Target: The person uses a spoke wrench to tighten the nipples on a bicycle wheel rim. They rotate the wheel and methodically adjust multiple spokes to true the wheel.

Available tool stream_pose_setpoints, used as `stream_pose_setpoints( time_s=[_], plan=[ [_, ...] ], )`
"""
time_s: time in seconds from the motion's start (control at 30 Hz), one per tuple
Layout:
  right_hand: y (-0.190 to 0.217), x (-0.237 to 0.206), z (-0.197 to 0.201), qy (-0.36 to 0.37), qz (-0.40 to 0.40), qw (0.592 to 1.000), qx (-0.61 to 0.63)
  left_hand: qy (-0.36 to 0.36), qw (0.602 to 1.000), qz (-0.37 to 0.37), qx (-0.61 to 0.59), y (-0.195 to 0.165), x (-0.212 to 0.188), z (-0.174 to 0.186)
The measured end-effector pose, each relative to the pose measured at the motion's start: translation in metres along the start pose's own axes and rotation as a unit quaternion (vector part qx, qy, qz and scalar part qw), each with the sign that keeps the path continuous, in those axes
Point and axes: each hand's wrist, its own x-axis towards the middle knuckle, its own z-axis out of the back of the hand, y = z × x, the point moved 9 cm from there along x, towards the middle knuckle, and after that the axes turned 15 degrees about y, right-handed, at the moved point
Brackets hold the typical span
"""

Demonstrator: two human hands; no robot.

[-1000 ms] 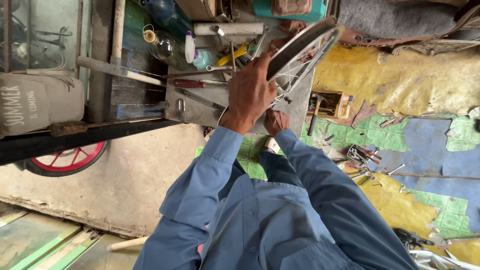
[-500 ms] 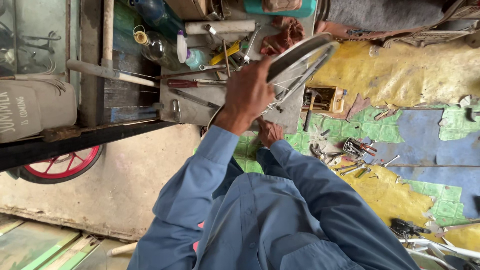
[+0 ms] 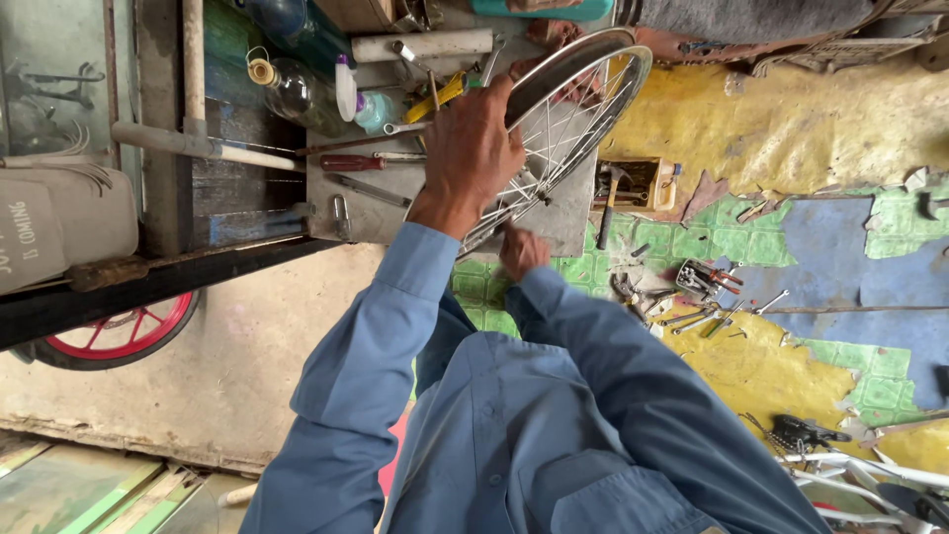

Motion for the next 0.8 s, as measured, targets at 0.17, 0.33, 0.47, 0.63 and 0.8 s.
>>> stream_pose_setpoints(
  time_s=[0.17,0.33,0.47,0.63,0.8],
  plan=[
    [0.0,0.007,-0.007,-0.015,0.003,1.0,-0.001,-0.037,0.999,-0.014,-0.003,-0.012,-0.008,0.006],
    [-0.009,0.007,-0.014,0.012,-0.042,0.999,-0.013,-0.009,1.0,-0.023,-0.01,-0.022,-0.005,-0.01],
    [0.002,-0.002,0.0,-0.04,0.032,0.997,0.053,-0.046,0.998,-0.03,0.005,-0.024,-0.005,-0.005],
    [-0.006,-0.003,-0.007,-0.004,-0.042,0.999,0.009,-0.002,1.0,-0.013,-0.002,-0.021,-0.003,-0.005],
    [-0.005,-0.001,-0.012,-0.019,-0.022,0.999,0.028,-0.01,1.0,0.004,-0.001,-0.02,-0.001,0.002]
  ],
)
